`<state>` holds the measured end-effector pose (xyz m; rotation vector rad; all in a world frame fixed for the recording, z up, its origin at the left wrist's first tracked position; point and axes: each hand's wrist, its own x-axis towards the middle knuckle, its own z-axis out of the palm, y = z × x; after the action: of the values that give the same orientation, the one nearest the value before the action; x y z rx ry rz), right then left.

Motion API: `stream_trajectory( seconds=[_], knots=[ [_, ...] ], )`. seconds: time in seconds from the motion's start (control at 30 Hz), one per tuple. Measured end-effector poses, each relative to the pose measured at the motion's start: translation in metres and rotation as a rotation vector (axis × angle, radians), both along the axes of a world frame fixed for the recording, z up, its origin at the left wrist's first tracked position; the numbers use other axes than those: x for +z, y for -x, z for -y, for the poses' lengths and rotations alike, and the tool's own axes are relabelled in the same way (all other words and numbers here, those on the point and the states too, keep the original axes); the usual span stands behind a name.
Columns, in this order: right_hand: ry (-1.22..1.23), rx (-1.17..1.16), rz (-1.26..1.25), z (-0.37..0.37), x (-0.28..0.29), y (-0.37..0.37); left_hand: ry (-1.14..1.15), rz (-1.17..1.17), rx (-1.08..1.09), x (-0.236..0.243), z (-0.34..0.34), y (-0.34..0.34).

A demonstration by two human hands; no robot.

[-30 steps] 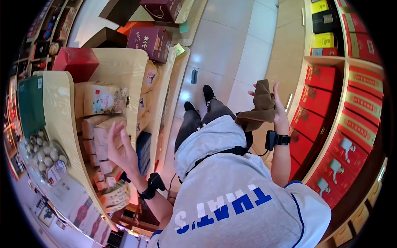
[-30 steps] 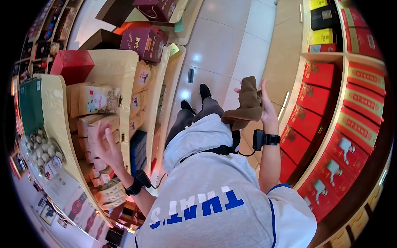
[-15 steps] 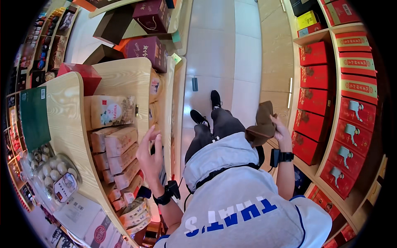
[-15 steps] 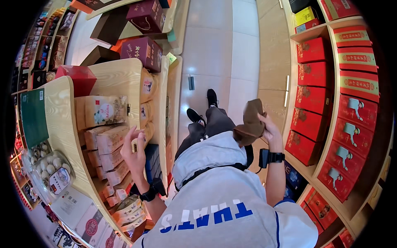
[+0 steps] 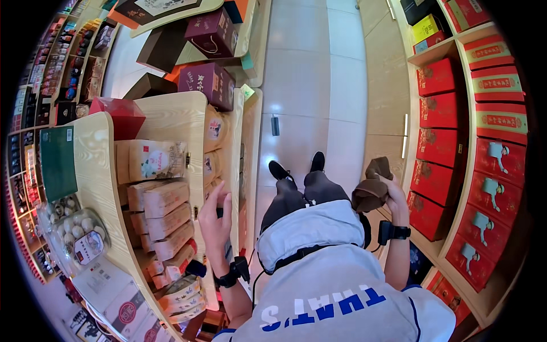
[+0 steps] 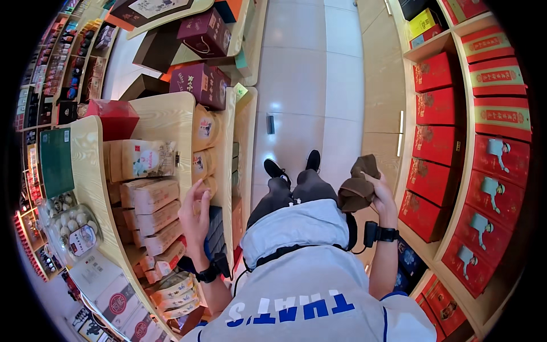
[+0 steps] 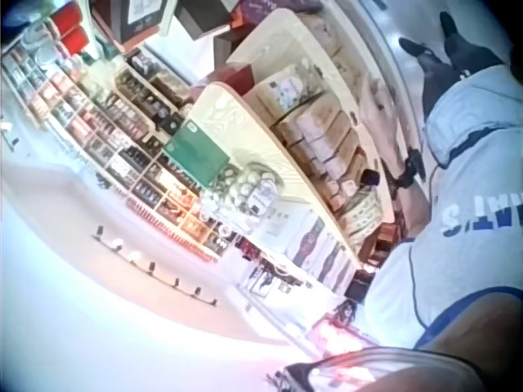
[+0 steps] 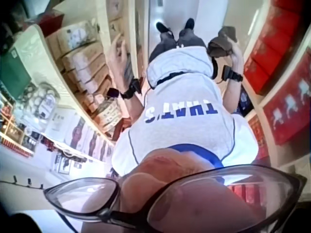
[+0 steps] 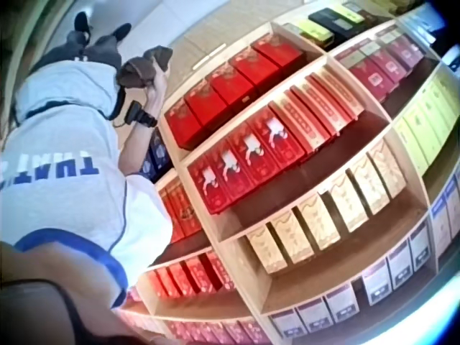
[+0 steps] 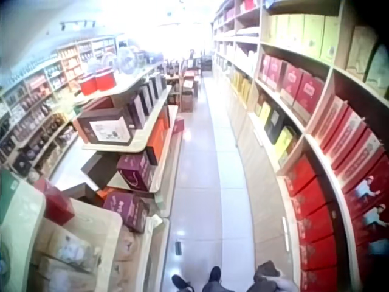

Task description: The person wipes a green rectangular box with a brown cloth, then places it on a wooden shelf. The person then picks up a yellow rectangular box and wipes it with the same cloth. The task involves cleaning the surfaces of the boxes in a retail environment.

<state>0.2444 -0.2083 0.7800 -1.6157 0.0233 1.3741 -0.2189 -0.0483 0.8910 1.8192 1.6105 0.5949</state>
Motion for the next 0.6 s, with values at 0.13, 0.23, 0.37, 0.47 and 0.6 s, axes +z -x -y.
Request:
stream_trajectory(
  seconds=[0.13,0.23,0.37,0.47,0.6],
  knots=[
    [0.029,0.020,0.090,0.018,-0.010,-0.033,0.073,-0.074,-0.002,-0.003,0.013,-0.029],
    [0.042,0.025,0.121,0.022,-0.014,-0.048,0.131,-0.100,0.018,-0.010,0.024,-0.044],
    [0.095,0.202,0.206,0.032,-0.046,-0.076,0.157,-0.115,0.040,-0.018,0.040,-0.056],
    [0.121,0.263,0.201,0.023,-0.040,-0.071,0.229,-0.125,0.038,-0.021,0.044,-0.062],
    [0.184,0.301,0.201,0.010,-0.040,-0.060,0.257,-0.126,0.023,-0.023,0.035,-0.066]
  ],
)
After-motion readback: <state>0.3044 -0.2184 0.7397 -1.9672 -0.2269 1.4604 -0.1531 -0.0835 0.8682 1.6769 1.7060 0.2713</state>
